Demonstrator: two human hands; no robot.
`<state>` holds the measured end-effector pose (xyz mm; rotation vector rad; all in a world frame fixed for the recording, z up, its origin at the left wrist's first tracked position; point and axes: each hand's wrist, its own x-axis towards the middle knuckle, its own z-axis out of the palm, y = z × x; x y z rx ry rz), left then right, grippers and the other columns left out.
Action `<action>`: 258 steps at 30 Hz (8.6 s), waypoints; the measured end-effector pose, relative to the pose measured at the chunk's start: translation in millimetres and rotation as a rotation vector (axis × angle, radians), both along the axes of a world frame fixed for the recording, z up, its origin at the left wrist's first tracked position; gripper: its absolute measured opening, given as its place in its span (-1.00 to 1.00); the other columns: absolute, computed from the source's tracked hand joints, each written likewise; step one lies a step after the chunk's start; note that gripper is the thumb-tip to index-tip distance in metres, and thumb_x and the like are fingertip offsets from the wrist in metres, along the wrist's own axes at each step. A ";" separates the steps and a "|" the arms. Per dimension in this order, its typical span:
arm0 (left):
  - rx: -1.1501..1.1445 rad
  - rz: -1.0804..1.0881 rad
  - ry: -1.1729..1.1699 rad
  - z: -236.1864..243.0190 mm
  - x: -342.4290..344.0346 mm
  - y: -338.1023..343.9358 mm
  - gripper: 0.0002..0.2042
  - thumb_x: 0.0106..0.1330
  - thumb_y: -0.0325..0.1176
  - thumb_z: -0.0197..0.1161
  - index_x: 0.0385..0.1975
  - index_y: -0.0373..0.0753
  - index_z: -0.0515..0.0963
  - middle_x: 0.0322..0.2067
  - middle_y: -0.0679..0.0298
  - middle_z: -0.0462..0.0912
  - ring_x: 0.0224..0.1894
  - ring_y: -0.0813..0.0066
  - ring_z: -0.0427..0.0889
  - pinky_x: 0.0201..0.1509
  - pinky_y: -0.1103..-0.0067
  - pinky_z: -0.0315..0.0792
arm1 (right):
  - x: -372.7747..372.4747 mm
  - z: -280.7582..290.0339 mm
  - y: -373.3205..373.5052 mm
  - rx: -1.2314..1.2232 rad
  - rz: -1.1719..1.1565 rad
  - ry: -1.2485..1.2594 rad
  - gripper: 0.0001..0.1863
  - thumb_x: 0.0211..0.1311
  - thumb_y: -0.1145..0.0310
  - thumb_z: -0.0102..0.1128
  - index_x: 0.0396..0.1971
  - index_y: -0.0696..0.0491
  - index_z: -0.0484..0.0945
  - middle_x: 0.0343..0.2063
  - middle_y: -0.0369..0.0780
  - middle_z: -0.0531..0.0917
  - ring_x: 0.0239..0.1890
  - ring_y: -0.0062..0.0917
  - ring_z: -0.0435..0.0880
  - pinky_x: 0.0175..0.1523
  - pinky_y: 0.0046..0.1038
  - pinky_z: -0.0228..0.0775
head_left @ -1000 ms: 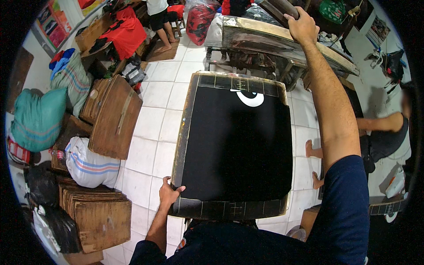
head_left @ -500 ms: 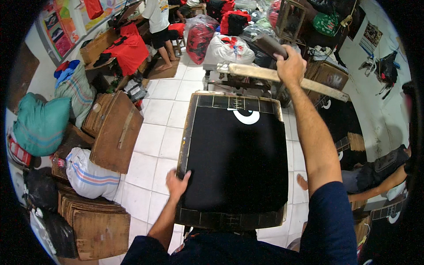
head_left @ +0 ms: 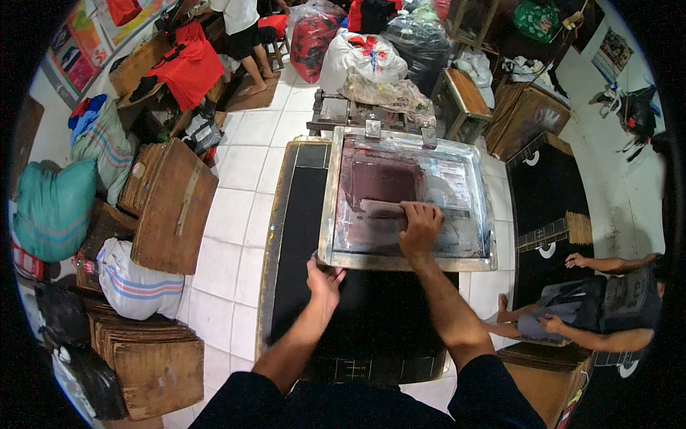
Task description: The person repeatedly aligns a screen printing frame over a black t-shirt and uses a squeegee to pull ink across the mesh, imprinting a white crescent design. The process is repeated multiple times on the same garment.
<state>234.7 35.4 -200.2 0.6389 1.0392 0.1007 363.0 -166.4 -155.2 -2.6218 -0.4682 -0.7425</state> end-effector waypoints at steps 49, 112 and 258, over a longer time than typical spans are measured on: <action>1.671 -0.834 -0.217 -65.9 0.2 37.2 0.23 0.02 0.06 0.63 0.48 -0.57 -0.05 0.48 -0.35 0.06 0.57 -0.32 -0.04 0.61 -0.09 -0.16 | 80.7 -44.9 30.0 -0.279 0.075 0.230 -0.51 -0.15 0.37 0.52 -0.12 -0.07 0.56 -0.17 -0.28 0.57 0.01 -0.32 0.54 0.20 -0.14 0.30; 1.294 -0.360 -0.459 -0.3 25.5 171.4 0.09 0.11 -0.23 0.65 0.57 -0.25 0.02 0.28 -0.23 0.47 0.13 0.13 0.65 0.19 0.35 0.55 | 59.4 216.1 19.3 0.186 -0.072 -0.432 -0.60 0.09 0.46 0.26 0.00 -0.06 0.66 -0.11 -0.25 0.69 0.05 -0.27 0.57 0.24 -0.16 0.21; 1.135 -1.140 0.655 -43.6 -233.6 185.5 -0.07 -0.17 0.27 0.67 -0.04 -0.48 0.50 -0.10 -0.12 0.68 0.03 -0.03 0.67 0.16 0.22 0.54 | 155.6 326.2 29.3 0.030 -0.267 -0.326 -0.53 0.23 0.15 0.34 0.16 -0.19 0.64 -0.06 -0.17 0.75 0.08 -0.26 0.67 0.20 -0.10 0.36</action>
